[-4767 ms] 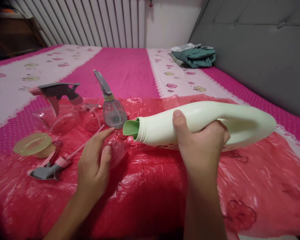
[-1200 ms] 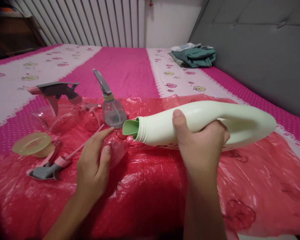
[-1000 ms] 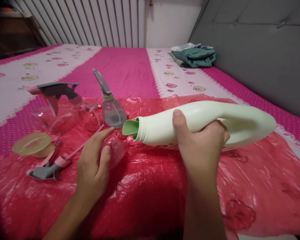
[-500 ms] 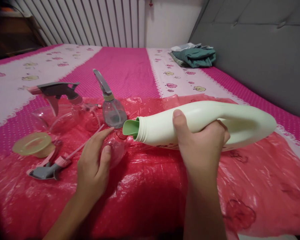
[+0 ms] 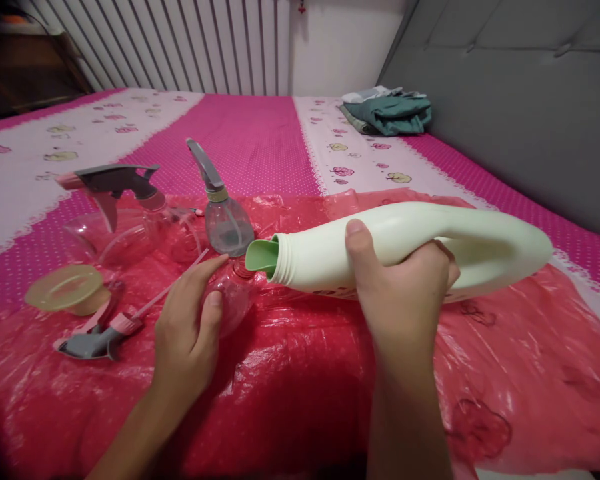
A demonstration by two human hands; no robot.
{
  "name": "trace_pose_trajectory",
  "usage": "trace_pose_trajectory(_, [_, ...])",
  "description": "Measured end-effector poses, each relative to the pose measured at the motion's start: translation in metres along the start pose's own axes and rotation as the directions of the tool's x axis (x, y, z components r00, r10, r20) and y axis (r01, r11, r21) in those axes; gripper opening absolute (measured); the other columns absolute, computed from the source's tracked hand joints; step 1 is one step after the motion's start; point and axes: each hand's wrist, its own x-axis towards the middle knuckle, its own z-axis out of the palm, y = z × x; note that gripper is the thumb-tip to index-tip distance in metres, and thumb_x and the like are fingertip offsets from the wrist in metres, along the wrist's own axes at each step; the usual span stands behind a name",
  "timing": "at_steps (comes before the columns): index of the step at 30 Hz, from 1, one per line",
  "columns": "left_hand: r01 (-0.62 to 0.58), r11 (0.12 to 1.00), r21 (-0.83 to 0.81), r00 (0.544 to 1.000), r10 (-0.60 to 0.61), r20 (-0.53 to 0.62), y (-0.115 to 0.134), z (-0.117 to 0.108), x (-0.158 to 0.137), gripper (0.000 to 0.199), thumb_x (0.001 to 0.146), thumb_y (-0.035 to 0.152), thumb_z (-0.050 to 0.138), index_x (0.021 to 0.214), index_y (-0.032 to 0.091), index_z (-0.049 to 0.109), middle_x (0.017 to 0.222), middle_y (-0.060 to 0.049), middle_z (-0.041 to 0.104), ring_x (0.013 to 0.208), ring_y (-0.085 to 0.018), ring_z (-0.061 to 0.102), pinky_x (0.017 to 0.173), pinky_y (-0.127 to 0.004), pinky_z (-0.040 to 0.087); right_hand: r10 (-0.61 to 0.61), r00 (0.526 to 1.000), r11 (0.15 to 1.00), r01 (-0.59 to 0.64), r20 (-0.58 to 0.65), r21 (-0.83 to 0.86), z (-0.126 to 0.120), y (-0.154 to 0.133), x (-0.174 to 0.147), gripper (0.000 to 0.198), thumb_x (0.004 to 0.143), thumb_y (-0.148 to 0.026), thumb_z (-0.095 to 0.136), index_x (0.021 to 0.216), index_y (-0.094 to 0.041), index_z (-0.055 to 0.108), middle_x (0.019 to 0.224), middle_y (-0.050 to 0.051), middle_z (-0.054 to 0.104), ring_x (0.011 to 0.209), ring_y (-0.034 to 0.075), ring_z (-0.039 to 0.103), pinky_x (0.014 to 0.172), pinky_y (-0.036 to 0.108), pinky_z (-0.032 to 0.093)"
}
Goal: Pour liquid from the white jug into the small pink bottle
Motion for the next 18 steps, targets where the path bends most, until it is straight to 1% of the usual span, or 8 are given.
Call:
trace_pose_trajectory(7, [-0.016, 1.000, 0.007, 1.000, 0.016, -0.003, -0.0007, 0.0011, 0.0001, 0.043, 0.114, 0.036, 0.041, 0.148, 0.019, 0.062, 0.146, -0.013, 0.070, 0.134, -0.033, 0.066, 0.111, -0.051, 0.052, 0.000, 1.000, 1.000, 0.000, -0.007, -0.006, 0.0012, 0.0023, 0.0012, 0.077, 0.045, -0.085, 0.059, 0.088, -0.022, 0.067, 0.100, 0.013, 0.073, 0.116, 0.042, 0.065, 0.109, 0.064, 0.049])
trace_pose_trajectory(13, [-0.019, 1.000, 0.011, 1.000, 0.019, -0.003, -0.0009, 0.0014, 0.0003, 0.043, 0.114, 0.036, 0.041, 0.148, 0.019, 0.063, 0.145, -0.013, 0.071, 0.134, -0.032, 0.066, 0.112, -0.050, 0.051, -0.012, 1.000, 1.000, 0.012, -0.009, -0.004, -0.0001, 0.0006, 0.0004, 0.077, 0.046, -0.086, 0.059, 0.087, -0.022, 0.067, 0.096, 0.013, 0.072, 0.114, 0.041, 0.065, 0.109, 0.064, 0.048])
trace_pose_trajectory(18, [-0.014, 1.000, 0.010, 1.000, 0.014, -0.003, -0.0008, 0.0011, -0.0001, 0.043, 0.114, 0.036, 0.041, 0.148, 0.020, 0.062, 0.145, -0.013, 0.070, 0.134, -0.032, 0.066, 0.111, -0.051, 0.051, -0.008, 1.000, 1.000, 0.008, -0.007, -0.002, 0.0007, -0.0012, -0.0001, 0.077, 0.045, -0.085, 0.059, 0.087, -0.021, 0.067, 0.097, 0.014, 0.072, 0.113, 0.042, 0.065, 0.108, 0.066, 0.048])
